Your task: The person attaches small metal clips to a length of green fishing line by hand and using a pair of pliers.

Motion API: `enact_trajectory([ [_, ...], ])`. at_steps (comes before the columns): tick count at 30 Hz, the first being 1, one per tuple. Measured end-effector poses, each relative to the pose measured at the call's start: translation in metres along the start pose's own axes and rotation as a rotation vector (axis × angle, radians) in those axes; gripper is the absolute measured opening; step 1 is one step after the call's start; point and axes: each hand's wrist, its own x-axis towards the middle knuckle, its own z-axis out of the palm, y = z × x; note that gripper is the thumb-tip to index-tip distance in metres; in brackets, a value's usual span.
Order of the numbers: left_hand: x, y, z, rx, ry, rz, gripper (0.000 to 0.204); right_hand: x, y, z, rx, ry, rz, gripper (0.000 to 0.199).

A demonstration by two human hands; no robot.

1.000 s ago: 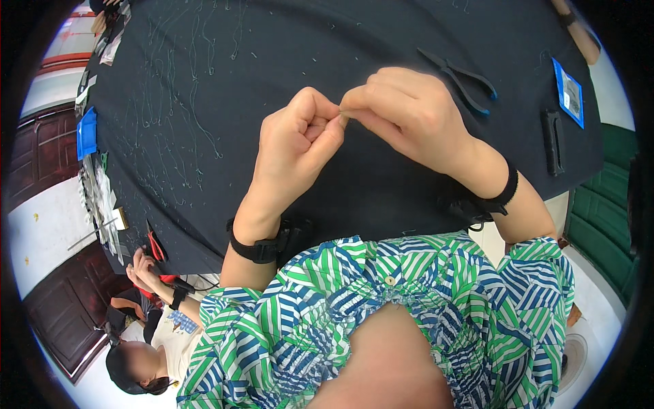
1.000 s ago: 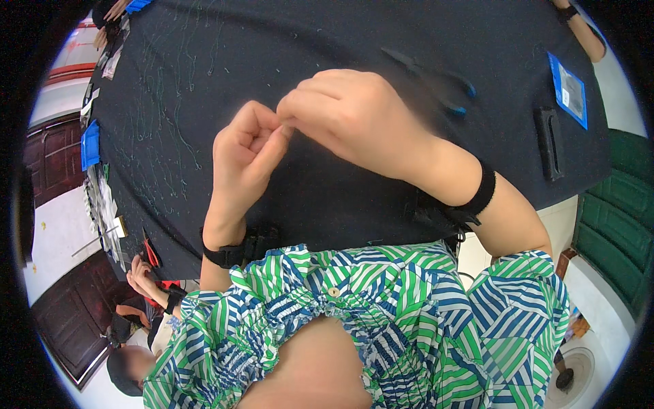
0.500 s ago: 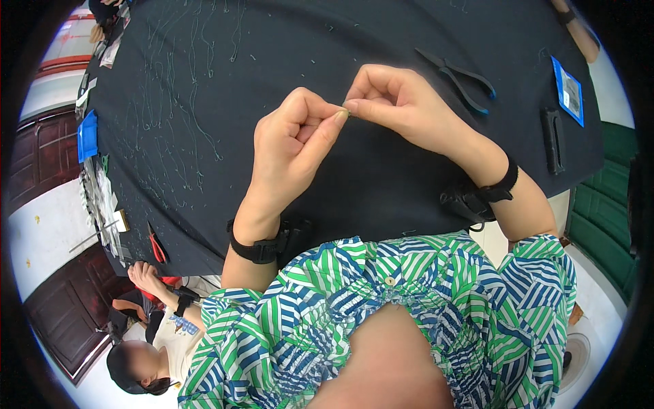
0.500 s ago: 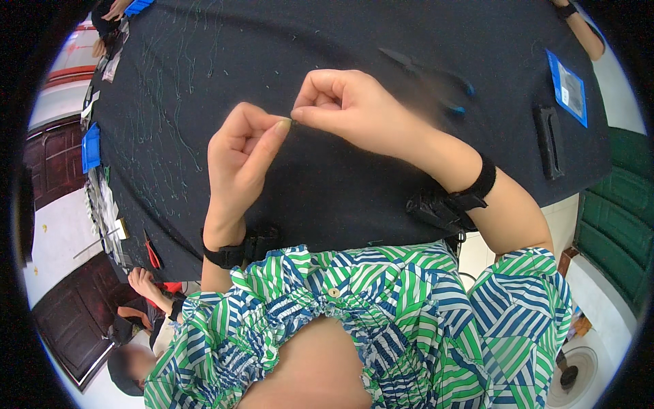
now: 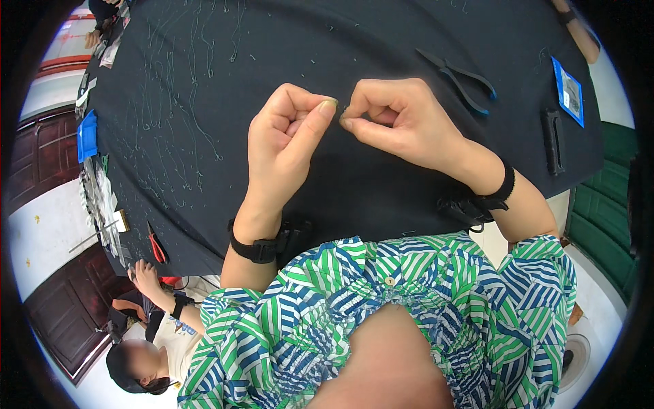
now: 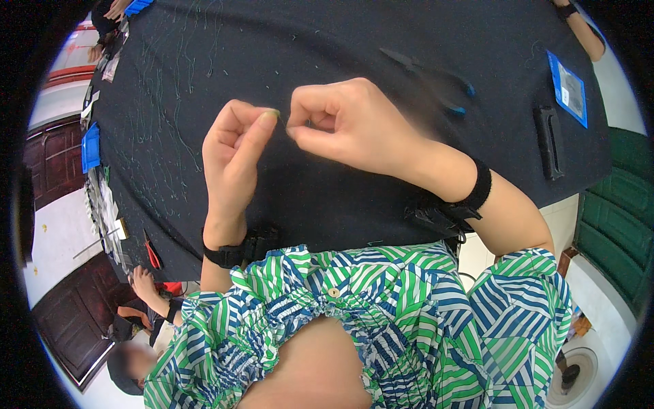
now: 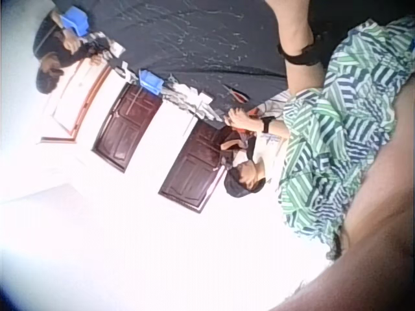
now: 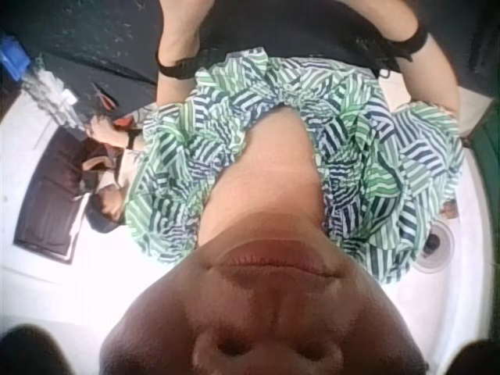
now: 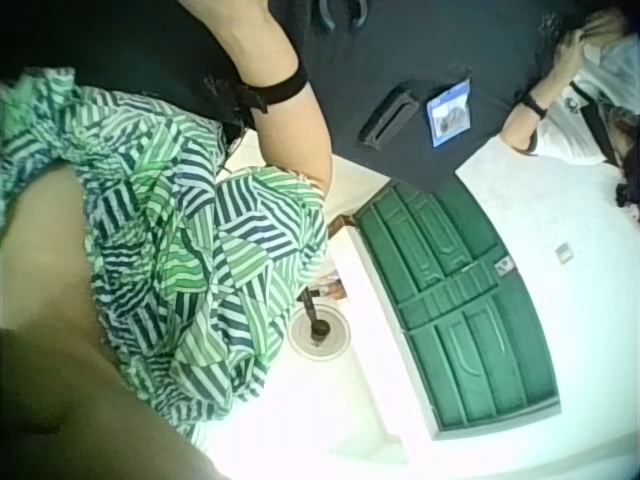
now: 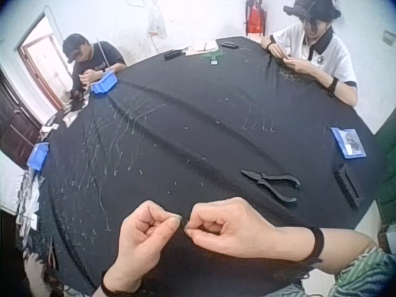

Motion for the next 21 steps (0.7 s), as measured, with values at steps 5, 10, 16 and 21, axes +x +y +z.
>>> enact_trajectory([
  [5, 0.001, -0.002, 0.000, -0.128, -0.008, -0.067, 0.007, -0.001, -0.002, -0.002, 0.002, -0.024, 0.026, 0.012],
  [10, 0.000, -0.004, 0.002, -0.212, -0.019, -0.124, 0.008, -0.001, 0.001, -0.003, 0.045, -0.071, 0.056, 0.012],
  [16, 0.002, -0.002, -0.002, -0.229, -0.038, -0.218, 0.012, 0.001, 0.002, -0.007, 0.090, -0.090, 0.093, 0.016],
  [21, 0.003, -0.002, -0.002, -0.344, -0.023, -0.253, 0.012, 0.000, -0.004, -0.014, -0.063, -0.020, -0.003, 0.030],
])
